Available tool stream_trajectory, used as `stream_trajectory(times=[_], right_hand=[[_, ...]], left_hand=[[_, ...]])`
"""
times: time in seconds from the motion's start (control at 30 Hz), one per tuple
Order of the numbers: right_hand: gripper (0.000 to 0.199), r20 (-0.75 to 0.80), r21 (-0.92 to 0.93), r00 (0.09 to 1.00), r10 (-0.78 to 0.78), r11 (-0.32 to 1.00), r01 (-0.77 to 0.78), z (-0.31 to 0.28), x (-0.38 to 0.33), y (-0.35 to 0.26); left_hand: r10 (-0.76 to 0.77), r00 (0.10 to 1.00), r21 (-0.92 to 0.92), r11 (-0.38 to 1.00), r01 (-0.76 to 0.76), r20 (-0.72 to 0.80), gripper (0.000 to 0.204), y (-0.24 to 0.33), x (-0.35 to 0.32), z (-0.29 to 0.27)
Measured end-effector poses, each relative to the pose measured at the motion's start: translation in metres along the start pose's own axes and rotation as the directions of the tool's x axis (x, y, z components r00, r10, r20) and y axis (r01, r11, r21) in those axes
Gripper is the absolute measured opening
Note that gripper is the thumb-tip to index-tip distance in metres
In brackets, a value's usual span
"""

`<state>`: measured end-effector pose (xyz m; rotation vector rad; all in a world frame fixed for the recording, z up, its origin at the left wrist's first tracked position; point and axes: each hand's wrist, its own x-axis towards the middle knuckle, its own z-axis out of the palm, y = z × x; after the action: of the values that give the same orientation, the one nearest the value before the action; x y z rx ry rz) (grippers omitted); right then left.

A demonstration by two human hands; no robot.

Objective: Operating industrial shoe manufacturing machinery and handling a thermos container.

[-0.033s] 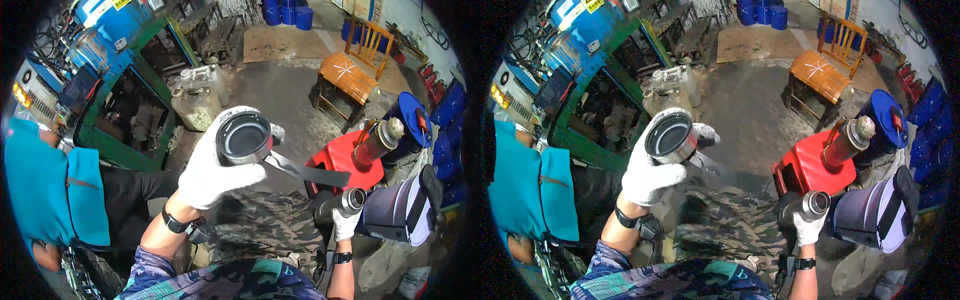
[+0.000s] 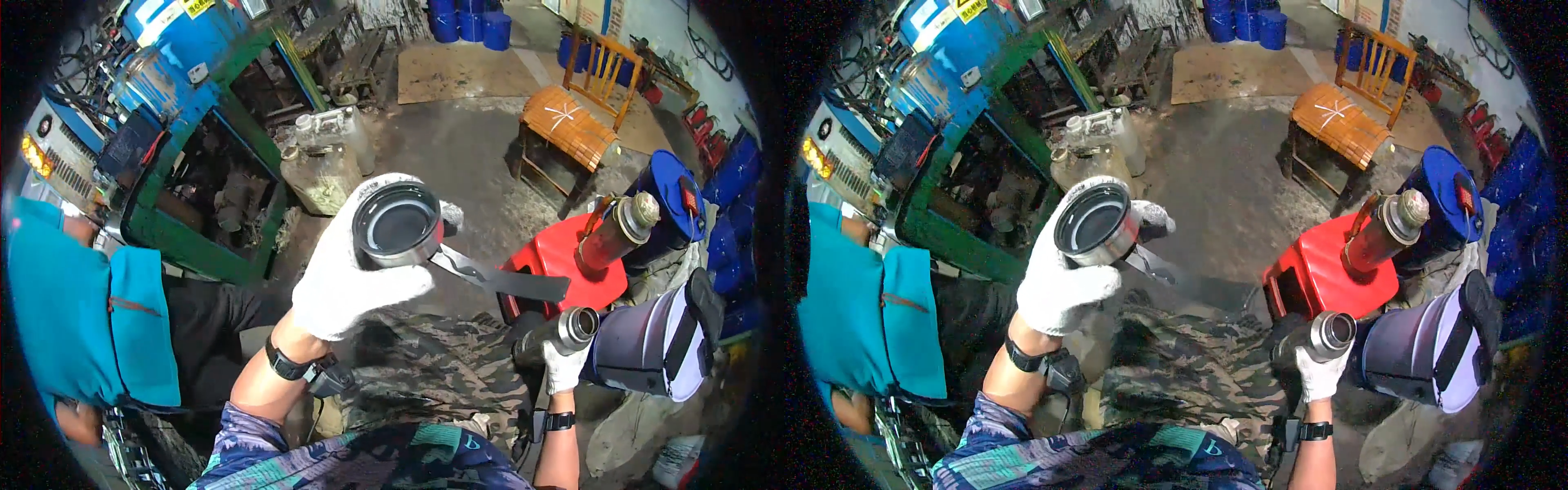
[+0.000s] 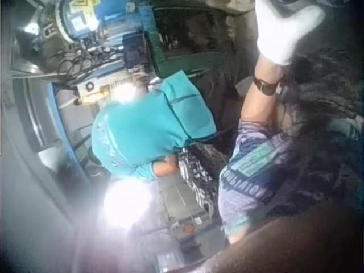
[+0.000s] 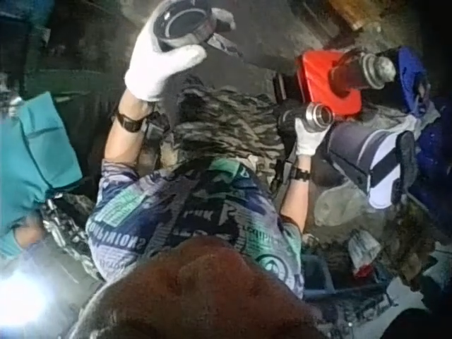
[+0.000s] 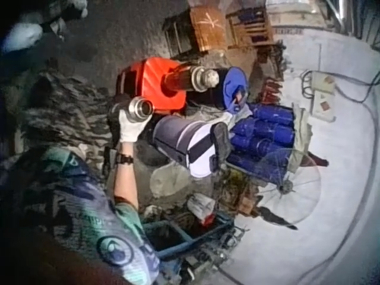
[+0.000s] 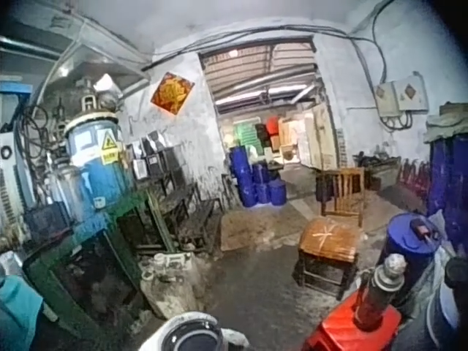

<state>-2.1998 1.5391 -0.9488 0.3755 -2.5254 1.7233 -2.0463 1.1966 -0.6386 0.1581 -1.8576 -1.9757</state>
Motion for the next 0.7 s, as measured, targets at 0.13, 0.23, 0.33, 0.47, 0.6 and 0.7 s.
stream_trajectory(times=[0.13, 0.23, 0.33, 0.47, 0.6, 0.7], right_hand=[[0.106, -0.002, 0.012, 1.000, -0.030, 0.999, 0.030, -0.007, -0.002, 0.001], [0.101, -0.007, -0.025, 0.997, -0.076, 0.997, 0.076, -0.008, 0.000, 0.007], [0.095, -0.006, -0.040, 0.998, -0.056, 0.998, 0.055, -0.002, 0.001, 0.000], [0.088, 0.051, -0.218, 0.975, -0.216, 0.950, 0.221, 0.006, 0.005, 0.003], [0.086, -0.028, -0.026, 0.995, -0.095, 0.995, 0.094, 0.019, -0.001, -0.009], [0.071, 0.142, -0.522, 0.914, -0.379, 0.756, 0.395, 0.017, 0.001, 0.027]], left_hand=[[0.019, 1.000, -0.083, 0.996, -0.018, 0.014, 0.084, -0.004, 0.001, 0.004], [0.070, 0.998, 0.019, 0.997, -0.070, 0.004, 0.084, -0.010, -0.001, -0.001], [0.074, 0.997, 0.030, 0.997, -0.074, 0.015, 0.084, -0.011, -0.001, 0.000], [0.081, 0.994, 0.055, 0.995, -0.085, 0.072, 0.085, -0.013, -0.003, 0.001], [0.006, 1.000, 0.155, 0.988, -0.010, 0.027, 0.090, -0.021, -0.010, 0.000], [0.038, 0.987, 0.279, 0.957, -0.081, 0.155, 0.094, -0.025, -0.016, -0.004]])
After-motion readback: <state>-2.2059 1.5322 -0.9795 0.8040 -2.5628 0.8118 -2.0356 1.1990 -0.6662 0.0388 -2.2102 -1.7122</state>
